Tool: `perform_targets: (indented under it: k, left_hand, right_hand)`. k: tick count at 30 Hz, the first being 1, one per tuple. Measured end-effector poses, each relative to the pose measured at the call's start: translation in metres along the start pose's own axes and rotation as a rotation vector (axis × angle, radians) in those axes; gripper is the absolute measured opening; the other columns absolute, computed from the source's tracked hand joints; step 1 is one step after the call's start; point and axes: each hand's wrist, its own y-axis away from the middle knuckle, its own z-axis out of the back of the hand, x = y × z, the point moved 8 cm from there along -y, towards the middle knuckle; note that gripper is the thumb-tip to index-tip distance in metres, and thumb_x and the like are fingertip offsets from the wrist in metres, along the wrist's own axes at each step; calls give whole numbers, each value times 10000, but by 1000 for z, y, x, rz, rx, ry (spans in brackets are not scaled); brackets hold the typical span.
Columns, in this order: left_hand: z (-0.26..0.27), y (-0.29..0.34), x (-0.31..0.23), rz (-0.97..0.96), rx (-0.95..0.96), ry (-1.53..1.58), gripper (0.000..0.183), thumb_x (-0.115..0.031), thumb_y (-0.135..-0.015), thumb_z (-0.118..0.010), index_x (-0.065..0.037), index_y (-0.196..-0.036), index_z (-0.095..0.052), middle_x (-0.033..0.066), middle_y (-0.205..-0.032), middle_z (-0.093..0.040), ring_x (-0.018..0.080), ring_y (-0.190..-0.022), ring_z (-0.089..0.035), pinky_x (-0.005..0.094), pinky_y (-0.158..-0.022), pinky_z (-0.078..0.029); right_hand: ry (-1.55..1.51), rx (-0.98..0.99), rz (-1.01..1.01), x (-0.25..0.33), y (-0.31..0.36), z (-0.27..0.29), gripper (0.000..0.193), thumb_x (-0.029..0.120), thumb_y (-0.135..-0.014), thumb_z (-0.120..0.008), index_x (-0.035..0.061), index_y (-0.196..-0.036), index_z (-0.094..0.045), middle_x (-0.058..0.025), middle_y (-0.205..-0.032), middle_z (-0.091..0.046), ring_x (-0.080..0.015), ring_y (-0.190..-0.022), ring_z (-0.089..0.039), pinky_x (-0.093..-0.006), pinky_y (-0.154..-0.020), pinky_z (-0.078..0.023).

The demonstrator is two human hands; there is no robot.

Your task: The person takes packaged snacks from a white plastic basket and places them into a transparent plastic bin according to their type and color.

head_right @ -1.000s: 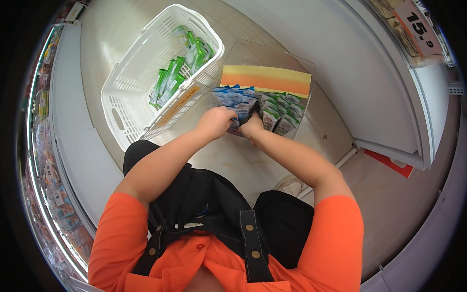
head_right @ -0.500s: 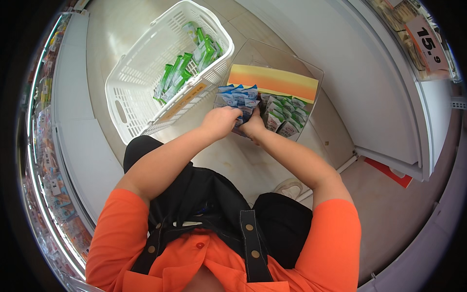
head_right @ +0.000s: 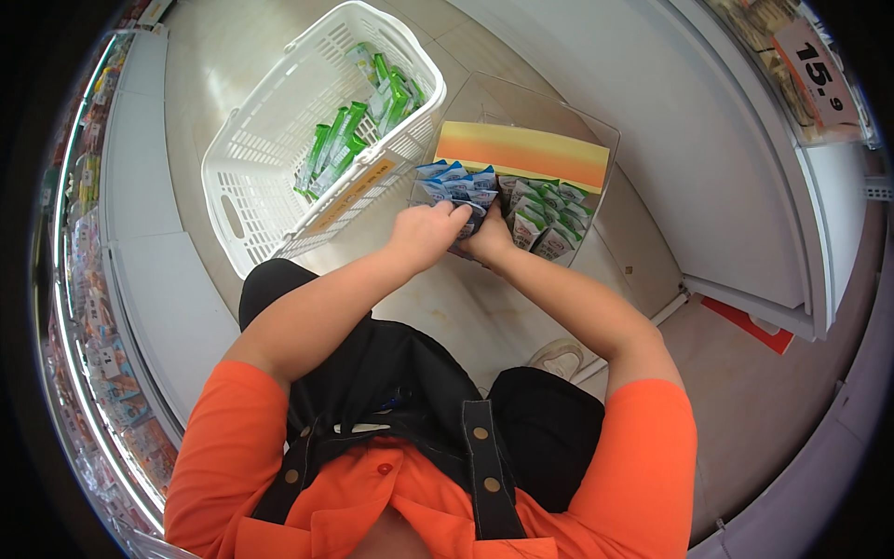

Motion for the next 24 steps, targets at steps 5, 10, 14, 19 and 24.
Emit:
perform_targets:
  k: [5,10,14,19,24]
  left_hand:
    - [31,1,-2,-68,-321,-146,394,-150,-722,-528,-198,-1112,-501,72,-1063,-480,266,-968,-493,420,-766,-416]
    - [6,-8,15,28,-250,-280,605,-151,-771,-483,-282,-1330,-291,93,-1374,-258,313,-1250,-254,546,-985,-188]
    - [-11,-10,22,37,-198,-182,713,-256,-729,-588,-320,-1346,-238,96,-1405,-199,329,-1296,-158,567,-1005,-116]
    - [-12,-5,25,44,-242,-171,747,-352,-703,-620,-342,-1343,-233,96,-1395,-210,355,-1282,-162,597,-988,-128]
    - [-13,-14,23,29,-49,-140,623,-270,-807,-481,-365,-1352,-194,76,-1398,-212,352,-1273,-183,579,-979,-197]
  right_hand:
    - [-56,0,19,4,1,-8,926,239,-603,-746,11,-1299,-179,-166,-1158,-496,-277,-1050,-510,-328,-852,-423]
    - [-107,-9,5,-19,-20,-11,754,265,-704,-690,-24,-1260,-271,-182,-1145,-516,-282,-1035,-525,-331,-841,-421]
    - [-62,-50,52,-28,-25,-9,745,215,-703,-699,-12,-1270,-272,-182,-1165,-502,-287,-1072,-499,-337,-857,-408]
    - [-184,-119,84,0,-11,-17,749,105,-669,-706,12,-1268,-265,-131,-1228,-446,-235,-1124,-448,-329,-895,-386]
    - [-156,32,-46,15,11,-10,574,87,-688,-678,-12,-1178,-396,-116,-1107,-522,-199,-1000,-512,-295,-813,-416]
